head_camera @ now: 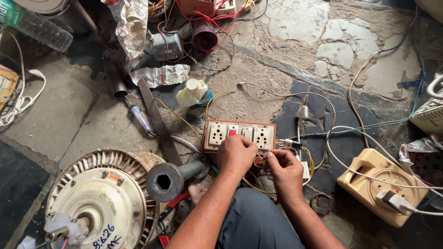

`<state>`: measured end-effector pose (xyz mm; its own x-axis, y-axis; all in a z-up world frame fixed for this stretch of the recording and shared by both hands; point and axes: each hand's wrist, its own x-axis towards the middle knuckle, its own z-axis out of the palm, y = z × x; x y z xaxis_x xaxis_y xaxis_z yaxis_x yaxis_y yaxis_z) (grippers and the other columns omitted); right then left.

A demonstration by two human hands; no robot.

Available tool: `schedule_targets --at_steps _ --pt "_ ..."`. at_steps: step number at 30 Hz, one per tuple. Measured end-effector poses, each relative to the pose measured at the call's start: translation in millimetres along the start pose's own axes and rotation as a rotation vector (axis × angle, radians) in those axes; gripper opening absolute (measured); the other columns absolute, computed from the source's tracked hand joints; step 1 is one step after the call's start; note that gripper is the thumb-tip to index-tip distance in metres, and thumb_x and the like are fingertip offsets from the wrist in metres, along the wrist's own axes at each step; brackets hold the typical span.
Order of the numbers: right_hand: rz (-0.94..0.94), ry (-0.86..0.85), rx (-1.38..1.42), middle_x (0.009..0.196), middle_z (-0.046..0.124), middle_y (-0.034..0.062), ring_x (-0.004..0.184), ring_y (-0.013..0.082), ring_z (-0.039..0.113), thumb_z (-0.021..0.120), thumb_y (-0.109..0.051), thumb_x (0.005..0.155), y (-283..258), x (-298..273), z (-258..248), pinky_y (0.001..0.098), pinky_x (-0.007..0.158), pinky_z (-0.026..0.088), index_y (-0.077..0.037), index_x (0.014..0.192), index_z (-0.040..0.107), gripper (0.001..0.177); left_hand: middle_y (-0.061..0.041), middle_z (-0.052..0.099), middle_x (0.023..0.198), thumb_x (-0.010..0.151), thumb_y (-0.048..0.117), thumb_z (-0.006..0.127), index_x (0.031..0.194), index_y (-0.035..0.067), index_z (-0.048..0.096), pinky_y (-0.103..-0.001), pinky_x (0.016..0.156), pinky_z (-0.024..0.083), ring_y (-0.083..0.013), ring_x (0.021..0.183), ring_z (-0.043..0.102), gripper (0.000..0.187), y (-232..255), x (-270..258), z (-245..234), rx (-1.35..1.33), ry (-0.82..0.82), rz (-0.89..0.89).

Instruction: The person sits on the floor and repairs an electrical motor by stripping wires, connecting them to a capacitor, and testing the connections using a power strip. They use a screwdriver and pliers to manipulate the wires and components.

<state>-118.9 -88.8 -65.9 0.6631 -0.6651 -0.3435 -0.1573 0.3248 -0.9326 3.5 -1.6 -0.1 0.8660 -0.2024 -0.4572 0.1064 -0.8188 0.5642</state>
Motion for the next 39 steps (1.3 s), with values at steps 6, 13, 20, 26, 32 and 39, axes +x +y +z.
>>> schedule_targets --at_steps 6,13,20,26,32,39 --pt "-0.103 -0.015 -0.055 0.09 0.075 0.0068 0.075 0.0108 0.068 0.067 -0.009 0.097 -5 -4 1 0.0255 0.069 0.057 0.001 0.105 0.068 0.013 -0.012 0.077 0.083 0.08 0.031 0.073 0.083 0.014 0.078 -0.043 0.075 0.059 -0.0313 0.081 0.075 0.018 -2 -5 -2 -0.009 0.047 0.062" --pt "-0.165 -0.087 -0.038 0.092 0.075 0.0072 0.081 0.011 0.072 0.066 -0.008 0.098 -11 -12 -1 0.0266 0.074 0.06 0.0 0.106 0.066 0.011 -0.011 0.077 0.082 0.085 0.033 0.073 0.085 0.013 0.077 -0.042 0.076 0.059 -0.0289 0.081 0.075 0.02 -10 -18 -9 -0.06 0.045 0.114" --pt "-0.172 -0.089 -0.039 0.092 0.075 0.0075 0.081 0.0116 0.072 0.067 -0.007 0.097 -10 -13 -2 0.0274 0.075 0.061 0.001 0.106 0.067 0.012 -0.01 0.077 0.083 0.086 0.034 0.073 0.087 0.014 0.077 -0.04 0.077 0.059 -0.0272 0.082 0.076 0.021 -8 -20 -11 -0.058 0.016 0.082" --pt "-0.146 -0.094 -0.078 0.092 0.075 0.0081 0.082 0.0123 0.073 0.066 -0.009 0.098 -14 -15 -1 0.0274 0.075 0.062 0.001 0.107 0.067 0.013 -0.008 0.078 0.084 0.087 0.034 0.072 0.09 0.015 0.077 -0.039 0.078 0.059 -0.0242 0.082 0.076 0.02 -6 -21 -15 -0.053 -0.02 0.048" --pt "-0.158 -0.068 -0.137 0.092 0.075 0.0086 0.083 0.0126 0.073 0.066 -0.009 0.098 -17 -16 1 0.0272 0.075 0.062 0.001 0.107 0.067 0.013 -0.008 0.078 0.085 0.087 0.035 0.072 0.091 0.015 0.077 -0.039 0.078 0.059 -0.0235 0.082 0.076 0.02 -5 -21 -16 -0.04 -0.041 0.024" --pt "-0.101 -0.033 -0.047 0.09 0.075 0.0076 0.078 0.012 0.072 0.063 -0.008 0.098 -14 -17 2 0.0271 0.071 0.061 0.0 0.105 0.065 0.012 -0.008 0.078 0.084 0.084 0.032 0.072 0.087 0.015 0.077 -0.039 0.077 0.06 -0.0255 0.082 0.076 0.018 -7 -17 -12 -0.082 0.024 0.056"
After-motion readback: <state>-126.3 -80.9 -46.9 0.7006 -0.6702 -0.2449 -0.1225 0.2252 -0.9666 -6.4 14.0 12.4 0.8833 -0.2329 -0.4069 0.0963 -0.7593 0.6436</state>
